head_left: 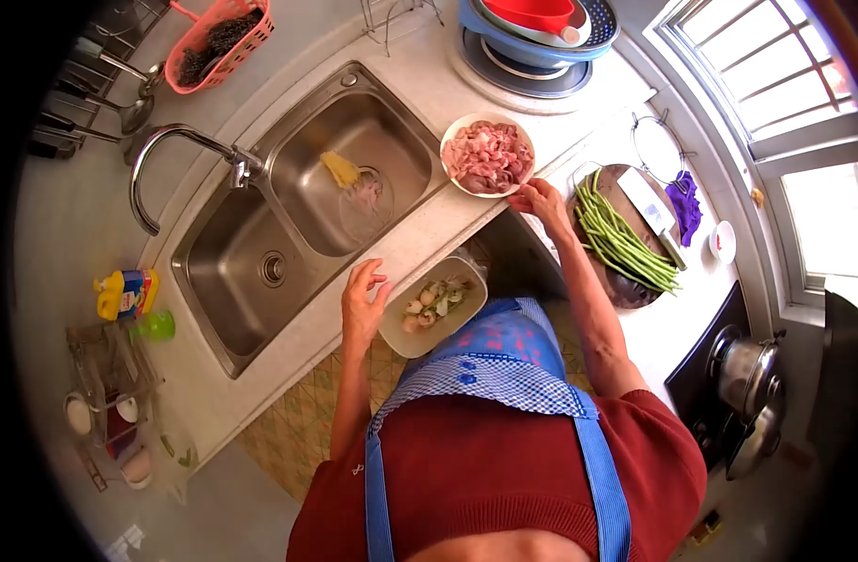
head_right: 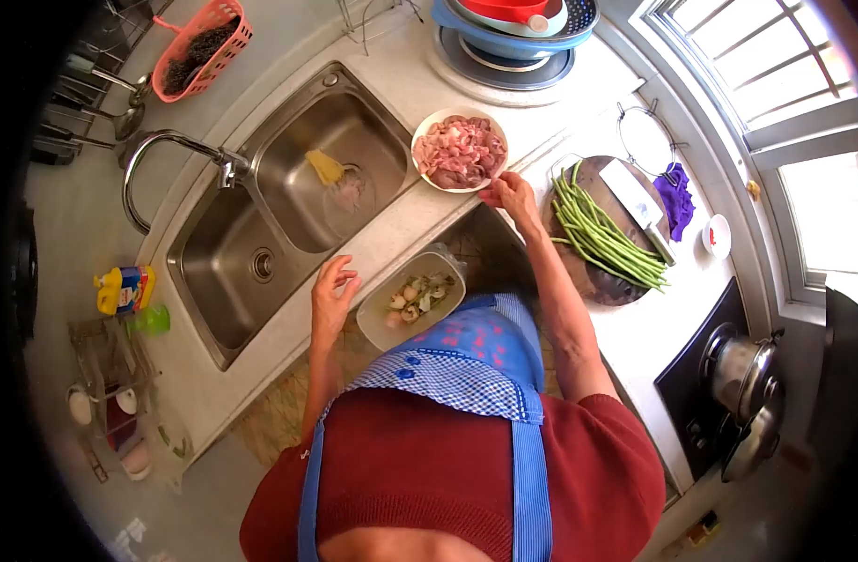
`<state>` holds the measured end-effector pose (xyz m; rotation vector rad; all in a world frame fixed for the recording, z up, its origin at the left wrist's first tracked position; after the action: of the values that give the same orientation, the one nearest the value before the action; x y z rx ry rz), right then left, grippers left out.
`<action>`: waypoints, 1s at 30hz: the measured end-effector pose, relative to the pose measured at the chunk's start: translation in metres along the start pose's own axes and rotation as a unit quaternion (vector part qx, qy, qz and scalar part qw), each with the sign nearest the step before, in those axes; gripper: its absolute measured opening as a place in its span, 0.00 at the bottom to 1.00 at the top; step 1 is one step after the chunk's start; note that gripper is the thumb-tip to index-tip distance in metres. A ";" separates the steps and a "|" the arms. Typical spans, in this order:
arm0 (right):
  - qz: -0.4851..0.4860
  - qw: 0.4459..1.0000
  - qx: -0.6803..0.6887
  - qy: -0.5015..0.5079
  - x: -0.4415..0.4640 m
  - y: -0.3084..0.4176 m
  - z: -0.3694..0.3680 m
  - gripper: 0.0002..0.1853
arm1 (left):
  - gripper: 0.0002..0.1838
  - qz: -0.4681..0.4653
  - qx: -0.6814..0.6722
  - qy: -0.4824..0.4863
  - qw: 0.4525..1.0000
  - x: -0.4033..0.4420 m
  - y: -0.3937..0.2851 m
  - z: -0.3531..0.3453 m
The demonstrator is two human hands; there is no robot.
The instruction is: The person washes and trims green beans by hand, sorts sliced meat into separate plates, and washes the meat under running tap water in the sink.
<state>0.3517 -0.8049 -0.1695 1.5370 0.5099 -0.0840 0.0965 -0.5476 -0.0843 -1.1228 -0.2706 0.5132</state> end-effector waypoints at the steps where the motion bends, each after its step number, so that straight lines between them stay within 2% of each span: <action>1: -0.010 1.000 -0.017 -0.008 0.003 0.002 -0.003 0.17 | 0.19 -0.003 -0.003 0.002 1.000 0.005 0.004 0.011; 3: -0.019 0.999 -0.012 -0.040 0.006 0.005 -0.002 0.13 | 0.18 0.008 -0.034 0.008 0.999 0.012 0.012 0.027; 8: -0.034 0.998 -0.047 -0.030 0.011 0.007 -0.006 0.11 | 0.18 -0.011 -0.072 0.036 0.997 0.031 0.026 0.037; 10: -0.035 0.998 -0.052 -0.022 0.013 0.012 -0.007 0.10 | 0.18 0.012 -0.095 0.043 0.994 0.038 0.029 0.036; 12: -0.127 0.991 -0.018 -0.045 0.014 0.009 -0.004 0.11 | 0.18 0.022 -0.114 0.038 0.992 0.045 0.030 0.036; 15: -0.153 0.988 -0.001 -0.019 0.014 0.012 -0.008 0.11 | 0.18 0.045 -0.150 0.029 0.987 0.043 0.026 0.036; 21: -0.138 0.990 0.006 0.022 0.020 0.010 -0.011 0.11 | 0.17 0.064 -0.173 -0.005 0.983 0.031 0.025 0.040; 25: -0.133 0.991 -0.003 0.013 0.016 0.005 -0.007 0.08 | 0.17 0.097 -0.182 -0.038 0.978 0.017 0.031 0.051; 30: -0.077 0.997 0.008 0.017 0.018 -0.001 -0.009 0.08 | 0.17 0.096 -0.186 -0.055 0.976 0.009 0.040 0.051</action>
<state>0.3653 -0.7913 -0.1764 1.5152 0.6572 -0.1814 0.0714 -0.4896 -0.0997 -1.4972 -0.3666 0.7161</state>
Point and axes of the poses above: each hand's wrist, its own x-axis towards the middle knuckle, its own z-axis out of the back of the hand, y = z × x, the point moved 5 cm from there along x, towards the middle knuckle, and after that the axes turned 5 degrees about -y, right-handed, at the moved point
